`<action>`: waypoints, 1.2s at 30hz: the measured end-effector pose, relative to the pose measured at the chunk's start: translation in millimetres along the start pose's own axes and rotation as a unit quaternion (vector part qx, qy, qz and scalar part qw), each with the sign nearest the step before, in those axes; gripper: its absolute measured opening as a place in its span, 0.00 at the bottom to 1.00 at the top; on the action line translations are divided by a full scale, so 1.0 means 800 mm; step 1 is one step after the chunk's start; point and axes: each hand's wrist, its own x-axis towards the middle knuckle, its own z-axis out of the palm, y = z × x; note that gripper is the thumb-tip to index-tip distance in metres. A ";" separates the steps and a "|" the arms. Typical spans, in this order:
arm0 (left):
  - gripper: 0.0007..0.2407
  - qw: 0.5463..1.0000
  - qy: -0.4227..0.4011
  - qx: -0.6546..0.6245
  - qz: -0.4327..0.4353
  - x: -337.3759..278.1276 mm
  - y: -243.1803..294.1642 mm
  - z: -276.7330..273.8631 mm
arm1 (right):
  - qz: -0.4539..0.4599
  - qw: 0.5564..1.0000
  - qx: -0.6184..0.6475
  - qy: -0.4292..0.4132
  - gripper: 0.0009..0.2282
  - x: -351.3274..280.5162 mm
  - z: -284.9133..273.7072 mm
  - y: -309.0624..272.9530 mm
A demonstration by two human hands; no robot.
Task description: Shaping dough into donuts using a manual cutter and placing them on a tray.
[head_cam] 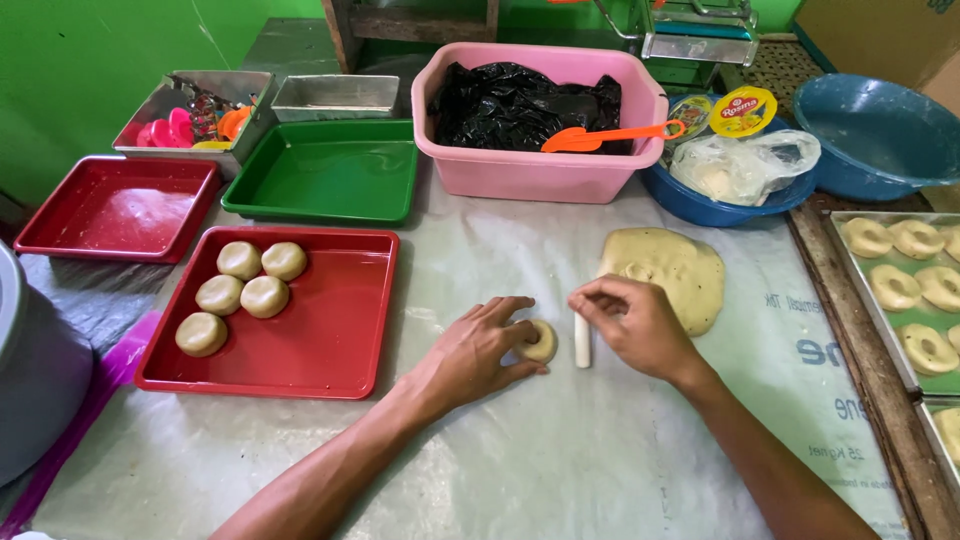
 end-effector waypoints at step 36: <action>0.43 0.989 -0.016 0.142 0.044 -0.020 0.027 0.045 | -0.031 0.986 -0.163 0.005 0.08 -0.003 0.020 -0.004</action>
